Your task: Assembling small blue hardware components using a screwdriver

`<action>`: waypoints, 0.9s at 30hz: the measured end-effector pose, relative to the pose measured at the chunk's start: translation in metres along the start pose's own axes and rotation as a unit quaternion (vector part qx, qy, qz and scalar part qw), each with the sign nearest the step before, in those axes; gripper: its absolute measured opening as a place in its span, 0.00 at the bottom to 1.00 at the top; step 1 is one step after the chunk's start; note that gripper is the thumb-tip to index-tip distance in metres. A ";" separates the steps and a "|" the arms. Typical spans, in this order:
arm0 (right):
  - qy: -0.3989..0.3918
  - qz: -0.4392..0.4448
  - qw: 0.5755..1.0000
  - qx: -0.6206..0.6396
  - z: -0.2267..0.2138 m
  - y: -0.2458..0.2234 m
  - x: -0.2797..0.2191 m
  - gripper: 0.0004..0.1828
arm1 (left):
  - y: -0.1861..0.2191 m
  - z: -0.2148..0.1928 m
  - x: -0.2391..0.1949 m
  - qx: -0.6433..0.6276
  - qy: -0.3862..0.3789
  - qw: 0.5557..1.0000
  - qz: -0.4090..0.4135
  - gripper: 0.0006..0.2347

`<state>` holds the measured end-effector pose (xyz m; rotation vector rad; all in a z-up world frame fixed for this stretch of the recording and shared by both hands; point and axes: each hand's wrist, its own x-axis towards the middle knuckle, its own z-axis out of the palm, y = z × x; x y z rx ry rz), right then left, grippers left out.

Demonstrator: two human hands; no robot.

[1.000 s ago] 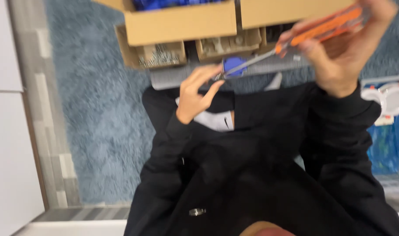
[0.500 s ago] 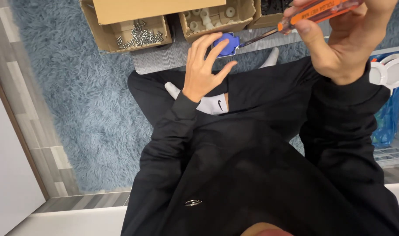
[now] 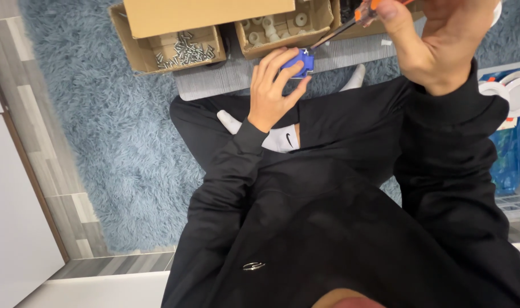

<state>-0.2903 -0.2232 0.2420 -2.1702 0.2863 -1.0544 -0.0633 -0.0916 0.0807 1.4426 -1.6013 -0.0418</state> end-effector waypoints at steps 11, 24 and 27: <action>0.002 0.034 0.999 0.001 0.014 -0.011 0.023 0.38 | 0.000 0.004 -0.002 -0.021 0.019 1.000 -0.010 0.17; -0.076 0.009 0.991 -0.110 0.009 -0.022 0.048 0.34 | -0.001 0.007 -0.004 -0.031 0.025 0.999 -0.015 0.17; -0.043 -0.019 0.992 -0.117 0.016 -0.015 0.050 0.36 | 0.000 0.006 -0.004 -0.030 0.030 0.999 -0.014 0.17</action>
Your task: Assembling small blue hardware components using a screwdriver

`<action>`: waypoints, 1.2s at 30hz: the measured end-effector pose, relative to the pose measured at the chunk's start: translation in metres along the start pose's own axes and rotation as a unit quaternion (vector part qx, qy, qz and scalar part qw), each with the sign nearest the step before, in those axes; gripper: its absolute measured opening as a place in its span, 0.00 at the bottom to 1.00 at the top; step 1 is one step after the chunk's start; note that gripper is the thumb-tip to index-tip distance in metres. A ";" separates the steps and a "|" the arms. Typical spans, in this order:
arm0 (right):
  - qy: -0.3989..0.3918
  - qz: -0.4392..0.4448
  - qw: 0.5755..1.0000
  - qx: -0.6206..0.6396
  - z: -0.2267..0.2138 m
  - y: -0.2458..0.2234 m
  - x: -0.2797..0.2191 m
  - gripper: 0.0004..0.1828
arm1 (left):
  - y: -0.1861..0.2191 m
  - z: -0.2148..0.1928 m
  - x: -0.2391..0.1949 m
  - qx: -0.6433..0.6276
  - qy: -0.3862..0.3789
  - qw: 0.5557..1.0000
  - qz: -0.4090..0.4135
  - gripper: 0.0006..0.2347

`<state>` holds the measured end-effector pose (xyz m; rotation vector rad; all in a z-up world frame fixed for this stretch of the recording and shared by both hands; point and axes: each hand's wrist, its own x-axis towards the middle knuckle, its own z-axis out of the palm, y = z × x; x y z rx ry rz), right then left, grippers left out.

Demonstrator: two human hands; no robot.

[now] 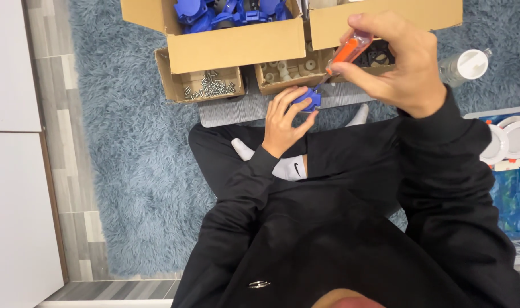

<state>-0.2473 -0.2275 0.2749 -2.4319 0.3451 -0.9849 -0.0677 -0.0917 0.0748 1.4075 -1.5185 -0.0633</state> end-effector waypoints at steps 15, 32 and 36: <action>0.038 -0.019 0.977 -0.210 0.002 0.007 0.007 0.40 | -0.004 0.004 -0.003 0.004 -0.001 1.000 -0.002 0.17; 0.037 -0.041 0.987 -0.151 0.000 0.011 0.000 0.27 | -0.005 0.007 -0.003 -0.012 0.012 1.000 -0.001 0.18; 0.100 -0.048 0.975 -0.194 0.016 0.021 -0.003 0.32 | -0.005 0.007 -0.003 -0.011 0.008 1.000 -0.003 0.18</action>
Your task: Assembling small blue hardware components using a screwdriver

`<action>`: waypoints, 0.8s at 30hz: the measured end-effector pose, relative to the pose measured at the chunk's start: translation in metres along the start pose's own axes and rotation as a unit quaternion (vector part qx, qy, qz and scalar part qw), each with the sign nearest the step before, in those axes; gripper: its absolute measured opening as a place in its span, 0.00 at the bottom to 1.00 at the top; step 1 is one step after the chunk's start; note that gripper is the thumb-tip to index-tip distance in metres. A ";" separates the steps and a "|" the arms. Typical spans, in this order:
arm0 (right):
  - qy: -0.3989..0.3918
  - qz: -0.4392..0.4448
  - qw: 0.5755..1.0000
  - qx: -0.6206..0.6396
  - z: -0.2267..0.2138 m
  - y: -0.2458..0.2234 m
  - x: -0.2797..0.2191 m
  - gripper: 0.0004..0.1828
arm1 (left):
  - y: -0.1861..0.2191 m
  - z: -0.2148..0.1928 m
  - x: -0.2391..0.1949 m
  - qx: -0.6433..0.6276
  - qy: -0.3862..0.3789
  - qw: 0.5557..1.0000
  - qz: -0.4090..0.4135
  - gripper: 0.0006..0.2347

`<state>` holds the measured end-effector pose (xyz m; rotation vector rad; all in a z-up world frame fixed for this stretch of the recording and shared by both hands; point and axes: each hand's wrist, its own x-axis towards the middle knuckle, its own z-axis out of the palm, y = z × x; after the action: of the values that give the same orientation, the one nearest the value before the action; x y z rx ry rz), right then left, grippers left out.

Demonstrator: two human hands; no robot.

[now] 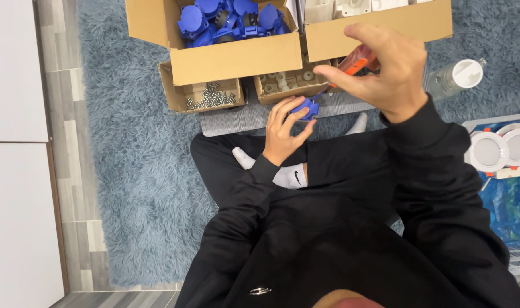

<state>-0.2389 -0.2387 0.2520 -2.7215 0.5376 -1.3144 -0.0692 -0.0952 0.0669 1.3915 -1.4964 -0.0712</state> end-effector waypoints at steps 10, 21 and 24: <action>-0.231 0.059 0.945 0.222 -0.042 -0.009 0.028 0.50 | -0.001 0.001 -0.003 -0.012 0.003 1.000 -0.002 0.18; -0.109 0.013 0.988 0.111 -0.021 -0.008 0.016 0.30 | -0.004 0.003 -0.004 -0.013 0.003 1.000 0.003 0.18; -0.058 -0.007 0.997 0.056 -0.003 -0.003 0.007 0.30 | -0.004 0.003 -0.005 -0.013 0.004 1.000 0.002 0.18</action>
<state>-0.2363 -0.2378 0.2597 -2.6933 0.4228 -1.1432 -0.0698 -0.0946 0.0600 1.3661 -1.4880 -0.0822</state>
